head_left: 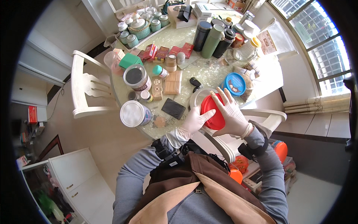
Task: The person wipes several containers with a cloth, closes their lids, and places them on a shelf. They handle a yellow-lidded tub, a white tub, a small jar, and a green-lidded bottle, wiping each before storing or setting aside.
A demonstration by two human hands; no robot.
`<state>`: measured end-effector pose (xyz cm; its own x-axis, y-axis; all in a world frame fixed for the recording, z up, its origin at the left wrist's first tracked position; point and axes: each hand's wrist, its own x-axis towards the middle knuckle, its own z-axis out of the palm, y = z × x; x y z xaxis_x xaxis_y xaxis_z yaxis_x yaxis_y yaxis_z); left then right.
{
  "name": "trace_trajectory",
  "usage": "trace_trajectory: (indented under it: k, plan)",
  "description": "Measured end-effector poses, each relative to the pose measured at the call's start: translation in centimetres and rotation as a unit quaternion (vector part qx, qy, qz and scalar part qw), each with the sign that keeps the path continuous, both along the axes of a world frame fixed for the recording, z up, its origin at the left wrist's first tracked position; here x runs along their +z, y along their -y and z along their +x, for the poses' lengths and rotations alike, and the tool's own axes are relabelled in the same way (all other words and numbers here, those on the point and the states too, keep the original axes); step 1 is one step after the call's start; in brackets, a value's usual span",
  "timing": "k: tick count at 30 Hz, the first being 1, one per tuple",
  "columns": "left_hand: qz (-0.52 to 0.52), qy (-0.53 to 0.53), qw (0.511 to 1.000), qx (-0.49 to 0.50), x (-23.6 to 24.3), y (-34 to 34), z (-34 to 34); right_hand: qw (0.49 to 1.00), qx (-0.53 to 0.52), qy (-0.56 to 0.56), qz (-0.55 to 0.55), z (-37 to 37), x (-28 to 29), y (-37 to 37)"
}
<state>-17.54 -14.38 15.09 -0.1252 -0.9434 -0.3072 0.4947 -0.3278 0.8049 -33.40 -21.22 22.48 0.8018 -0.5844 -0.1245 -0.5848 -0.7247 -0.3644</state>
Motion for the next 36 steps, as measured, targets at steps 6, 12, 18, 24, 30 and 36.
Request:
trace_trajectory:
  k: [6, 12, 18, 24, 30, 36]
  plan:
    - [-0.012, 0.038, 0.998, -0.051, -0.2, 0.1, 2.1, 0.997, 0.042, 0.066, 0.007, 1.1, -0.8, 0.9]
    - [-0.107, 0.380, 0.918, 0.018, -4.2, -1.7, 6.1, 0.996, 0.034, 0.040, -0.071, 0.2, -2.2, 3.3]
    - [-0.250, 0.561, 0.788, -0.050, -8.8, -0.8, 4.5, 0.995, 0.098, 0.009, -0.021, 1.3, -3.7, 4.0]
    - [-0.293, 0.496, 0.817, 0.038, -9.9, 1.6, 2.7, 0.990, 0.140, -0.012, -0.020, 1.9, -3.8, 5.3]
    - [-0.294, 0.491, 0.820, 0.019, -9.0, 2.7, 2.7, 0.965, 0.243, -0.040, -0.086, 2.7, -3.8, 6.4]
    - [-0.288, 0.489, 0.823, 0.032, -8.5, 3.0, 2.8, 0.972, 0.229, -0.038, -0.039, 2.8, -4.0, 7.0]
